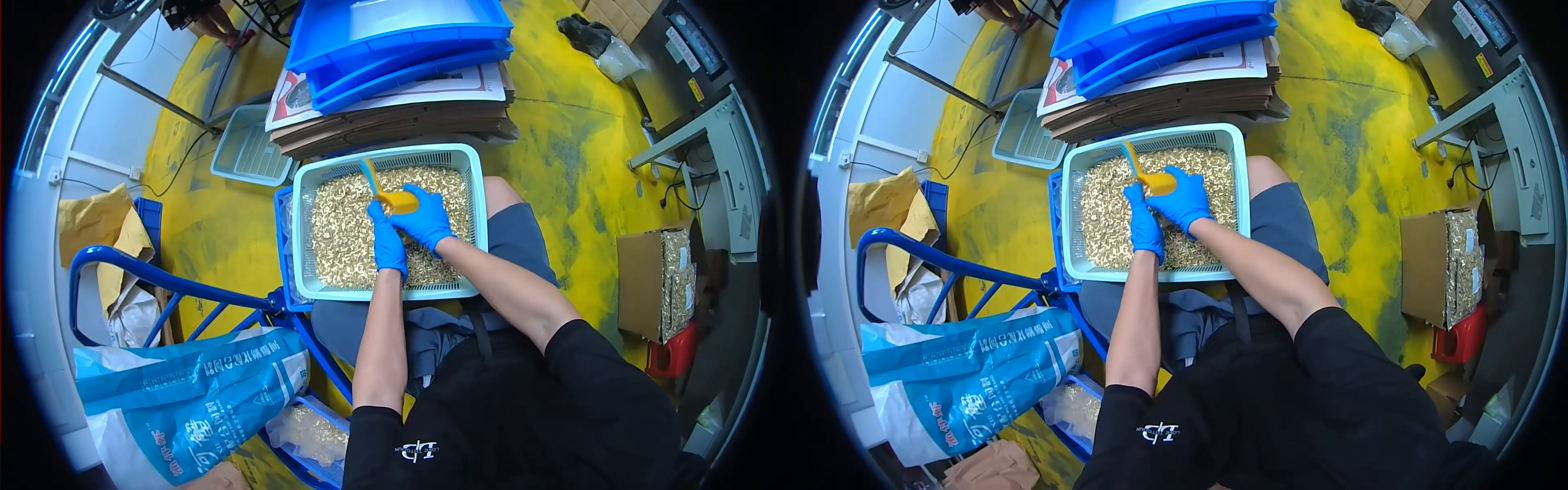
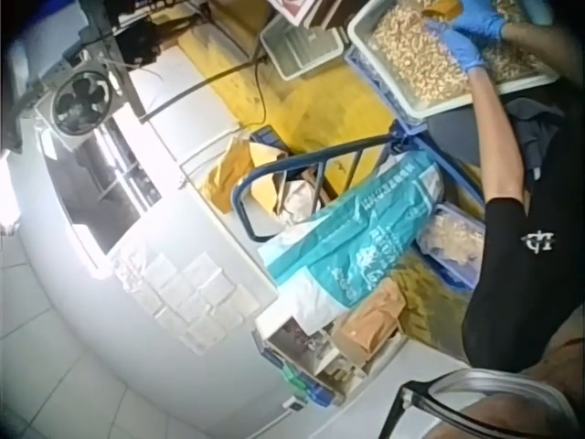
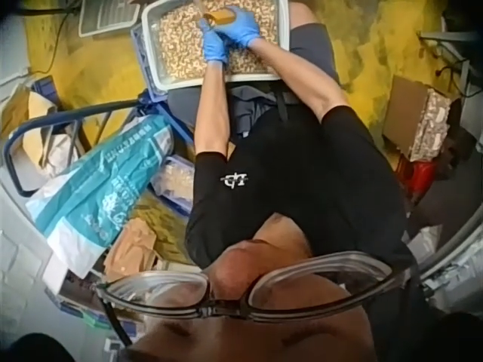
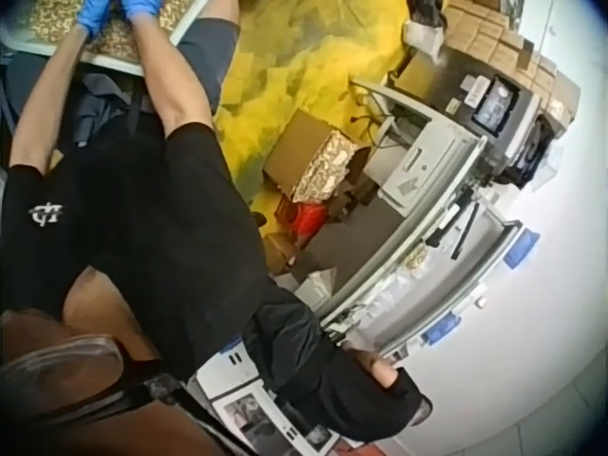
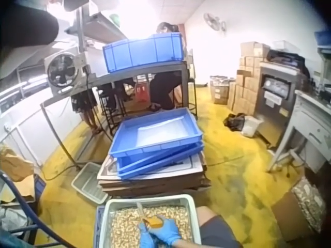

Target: Scooping small hardware components from a storage bin into plastic bags and weighing them on a scale.

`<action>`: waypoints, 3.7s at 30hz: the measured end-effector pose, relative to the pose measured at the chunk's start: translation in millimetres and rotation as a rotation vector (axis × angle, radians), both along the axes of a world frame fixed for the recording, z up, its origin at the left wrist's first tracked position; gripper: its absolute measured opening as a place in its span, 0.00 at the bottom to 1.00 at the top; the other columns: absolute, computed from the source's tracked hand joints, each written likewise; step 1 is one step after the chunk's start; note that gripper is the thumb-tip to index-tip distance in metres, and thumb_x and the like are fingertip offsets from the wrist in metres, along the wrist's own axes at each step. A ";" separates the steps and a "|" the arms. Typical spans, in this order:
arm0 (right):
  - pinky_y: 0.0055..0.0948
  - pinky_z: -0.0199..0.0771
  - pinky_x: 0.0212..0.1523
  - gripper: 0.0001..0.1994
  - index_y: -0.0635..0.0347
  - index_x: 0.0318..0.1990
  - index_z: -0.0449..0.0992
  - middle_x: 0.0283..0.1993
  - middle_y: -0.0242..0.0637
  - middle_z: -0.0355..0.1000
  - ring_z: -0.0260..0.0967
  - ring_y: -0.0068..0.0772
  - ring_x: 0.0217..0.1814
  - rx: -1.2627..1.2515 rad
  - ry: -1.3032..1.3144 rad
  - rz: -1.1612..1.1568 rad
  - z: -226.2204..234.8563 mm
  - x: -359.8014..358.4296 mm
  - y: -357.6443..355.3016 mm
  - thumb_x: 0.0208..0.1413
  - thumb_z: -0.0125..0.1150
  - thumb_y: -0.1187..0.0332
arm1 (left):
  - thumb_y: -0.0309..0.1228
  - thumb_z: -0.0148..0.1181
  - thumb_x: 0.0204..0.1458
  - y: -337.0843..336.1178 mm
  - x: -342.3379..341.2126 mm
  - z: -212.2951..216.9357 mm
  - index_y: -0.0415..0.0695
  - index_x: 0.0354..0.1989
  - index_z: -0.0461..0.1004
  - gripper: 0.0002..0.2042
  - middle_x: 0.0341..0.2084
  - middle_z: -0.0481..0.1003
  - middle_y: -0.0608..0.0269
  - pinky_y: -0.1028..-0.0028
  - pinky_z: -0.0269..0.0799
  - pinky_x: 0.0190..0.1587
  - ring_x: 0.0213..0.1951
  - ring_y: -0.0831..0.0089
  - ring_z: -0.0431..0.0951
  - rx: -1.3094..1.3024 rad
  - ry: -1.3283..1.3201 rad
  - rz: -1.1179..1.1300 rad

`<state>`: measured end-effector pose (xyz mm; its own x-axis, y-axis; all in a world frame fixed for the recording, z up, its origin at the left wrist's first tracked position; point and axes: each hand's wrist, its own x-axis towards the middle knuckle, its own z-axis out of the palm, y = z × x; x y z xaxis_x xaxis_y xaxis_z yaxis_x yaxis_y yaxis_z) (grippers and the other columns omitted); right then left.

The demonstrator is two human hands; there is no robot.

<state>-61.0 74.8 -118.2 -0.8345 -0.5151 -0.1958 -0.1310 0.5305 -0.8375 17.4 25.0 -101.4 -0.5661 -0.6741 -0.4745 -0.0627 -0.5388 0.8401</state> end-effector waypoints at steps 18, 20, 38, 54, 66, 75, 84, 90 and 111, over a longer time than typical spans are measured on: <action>0.38 0.62 0.47 0.35 0.55 0.51 0.66 0.38 0.47 0.60 0.59 0.48 0.42 0.091 0.375 0.004 28.7 -0.9 54.4 0.26 0.68 0.61 | 0.44 0.45 0.52 -4.7 70.9 -48.4 0.42 0.55 0.58 0.25 0.48 0.60 0.42 0.56 0.56 0.52 0.49 0.48 0.60 -0.821 -1.049 -0.097; 0.38 0.61 0.47 0.35 0.55 0.51 0.66 0.39 0.47 0.60 0.59 0.48 0.43 0.122 0.397 0.010 29.4 10.8 56.1 0.27 0.67 0.61 | 0.43 0.45 0.52 0.6 66.0 -52.7 0.42 0.56 0.57 0.25 0.48 0.60 0.42 0.56 0.57 0.51 0.49 0.48 0.60 -0.853 -1.068 -0.052; 0.29 0.70 0.42 0.32 0.63 0.50 0.65 0.43 0.46 0.66 0.67 0.37 0.41 -0.166 -0.183 -0.053 -1.2 38.6 25.5 0.31 0.67 0.70 | 0.35 0.39 0.56 18.4 38.2 -32.8 0.35 0.56 0.55 0.22 0.51 0.60 0.39 0.62 0.56 0.54 0.52 0.49 0.61 -0.706 -0.543 -0.029; 0.25 0.68 0.34 0.23 0.60 0.47 0.64 0.31 0.33 0.64 0.63 0.27 0.32 -0.923 -1.073 -0.258 -10.5 -10.3 49.7 0.37 0.50 0.78 | 0.39 0.43 0.56 -0.7 44.1 50.9 0.39 0.54 0.61 0.21 0.52 0.64 0.56 0.72 0.62 0.52 0.52 0.67 0.65 -0.465 -0.121 0.153; 0.31 0.71 0.39 0.21 0.59 0.41 0.65 0.32 0.35 0.63 0.65 0.32 0.35 -0.951 -1.476 -0.194 -22.1 -17.2 63.5 0.32 0.46 0.78 | 0.28 0.51 0.51 -18.5 81.2 -18.1 0.43 0.56 0.59 0.21 0.39 0.72 0.59 0.79 0.67 0.29 0.27 0.78 0.71 -0.652 -0.466 -0.015; 0.22 0.67 0.34 0.28 0.60 0.53 0.61 0.31 0.34 0.64 0.63 0.23 0.30 -0.789 -1.077 -0.187 -25.2 -33.9 64.8 0.37 0.52 0.79 | 0.29 0.54 0.47 -92.5 -29.0 143.9 0.44 0.51 0.65 0.20 0.17 0.70 0.62 0.76 0.65 0.23 0.19 0.79 0.68 -1.253 -0.787 -0.021; 0.22 0.70 0.32 0.29 0.62 0.52 0.63 0.37 0.37 0.65 0.64 0.26 0.35 -0.799 -1.047 -0.078 -41.6 -21.4 64.9 0.34 0.55 0.80 | 0.42 0.56 0.45 -133.6 -219.5 208.8 0.44 0.51 0.65 0.24 0.41 0.70 0.49 0.64 0.65 0.47 0.43 0.55 0.71 -1.918 -0.508 -0.303; 0.23 0.68 0.38 0.30 0.63 0.51 0.64 0.42 0.37 0.65 0.63 0.28 0.40 -0.849 -0.962 -0.122 -51.1 -14.4 61.1 0.32 0.57 0.79 | 0.66 0.52 0.31 -124.2 -321.4 179.9 0.35 0.50 0.65 0.46 0.48 0.66 0.42 0.64 0.60 0.53 0.51 0.50 0.65 -1.259 -0.957 -0.448; 0.18 0.64 0.32 0.31 0.54 0.56 0.61 0.26 0.29 0.62 0.60 0.20 0.29 -0.863 -1.243 -0.146 -21.2 -29.3 81.5 0.36 0.50 0.79 | 0.24 0.58 0.45 -125.0 -138.2 278.8 0.40 0.32 0.75 0.05 0.28 0.75 0.56 0.73 0.69 0.37 0.31 0.66 0.76 -2.046 -0.172 0.025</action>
<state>-90.3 156.2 -139.4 -0.4238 -0.7665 -0.4825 0.8787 -0.2187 -0.4243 -120.8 -100.0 177.4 -0.5918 -0.1873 0.7840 -0.1995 0.9764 0.0827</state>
